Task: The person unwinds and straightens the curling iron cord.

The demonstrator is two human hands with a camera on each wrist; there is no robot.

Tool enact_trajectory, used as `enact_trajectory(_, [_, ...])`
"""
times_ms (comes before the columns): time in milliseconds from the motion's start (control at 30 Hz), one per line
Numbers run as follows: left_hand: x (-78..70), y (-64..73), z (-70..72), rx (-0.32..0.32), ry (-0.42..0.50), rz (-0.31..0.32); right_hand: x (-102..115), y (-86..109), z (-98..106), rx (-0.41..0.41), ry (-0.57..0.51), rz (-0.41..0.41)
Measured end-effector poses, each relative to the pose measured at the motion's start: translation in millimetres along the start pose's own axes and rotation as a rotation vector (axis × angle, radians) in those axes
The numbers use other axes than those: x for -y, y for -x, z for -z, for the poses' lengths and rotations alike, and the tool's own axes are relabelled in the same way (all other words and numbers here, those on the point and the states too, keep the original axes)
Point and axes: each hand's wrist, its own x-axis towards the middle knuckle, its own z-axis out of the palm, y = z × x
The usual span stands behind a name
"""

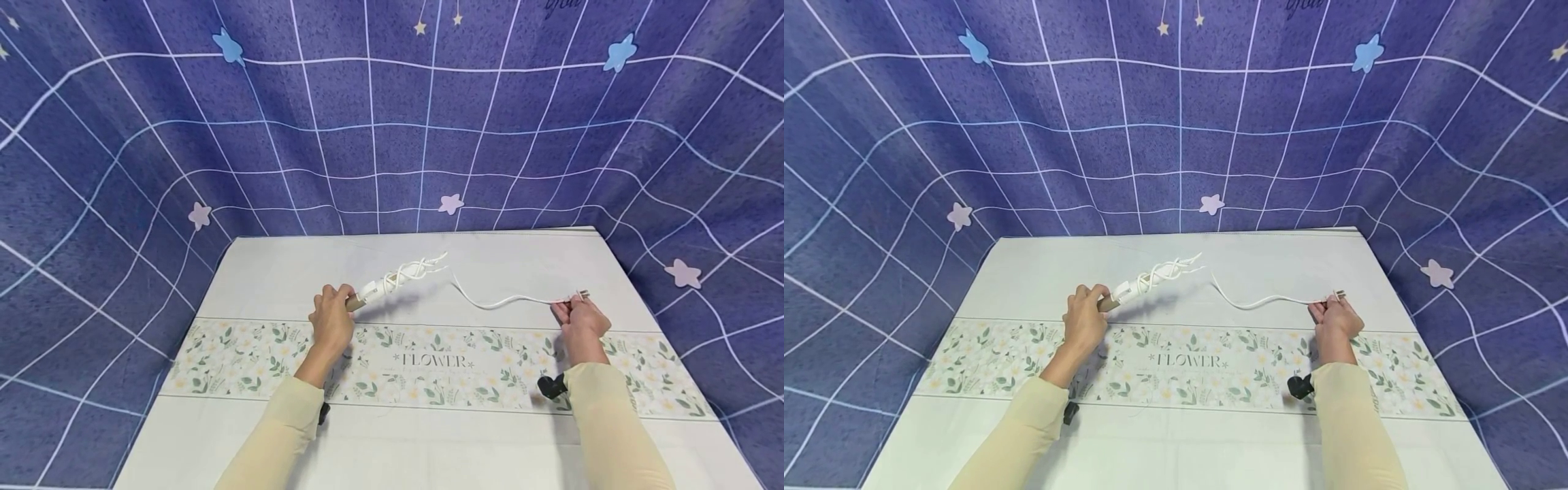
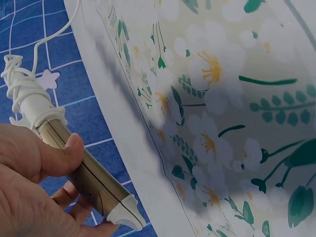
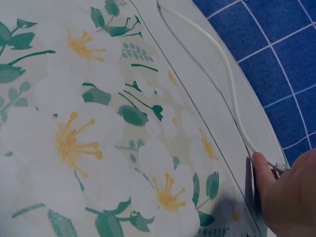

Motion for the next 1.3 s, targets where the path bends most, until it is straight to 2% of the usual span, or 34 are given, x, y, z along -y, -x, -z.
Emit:
enact_trajectory(367, [-1.6,-1.1,0.6,0.002,0.019,0.000,-1.5,1.7,-0.9,0.005,0.056,0.013])
enact_trajectory(600, [-1.4,-0.9,0.7,-0.010,0.025,-0.003,-1.7,6.3,-2.0,0.001,0.031,0.018])
enact_trajectory(933, [-0.3,0.0,1.9,-0.009,0.029,-0.020,-3.2,8.3,-4.1,-0.003,0.072,0.067])
enact_trajectory(1167, [-0.8,-0.4,2.5,-0.013,0.028,-0.017,-2.7,9.5,-5.6,0.020,0.154,0.111])
enact_trajectory(1300, [-1.4,-1.0,3.1,-0.014,0.025,-0.013,-0.7,8.5,-7.4,0.021,0.164,0.126])
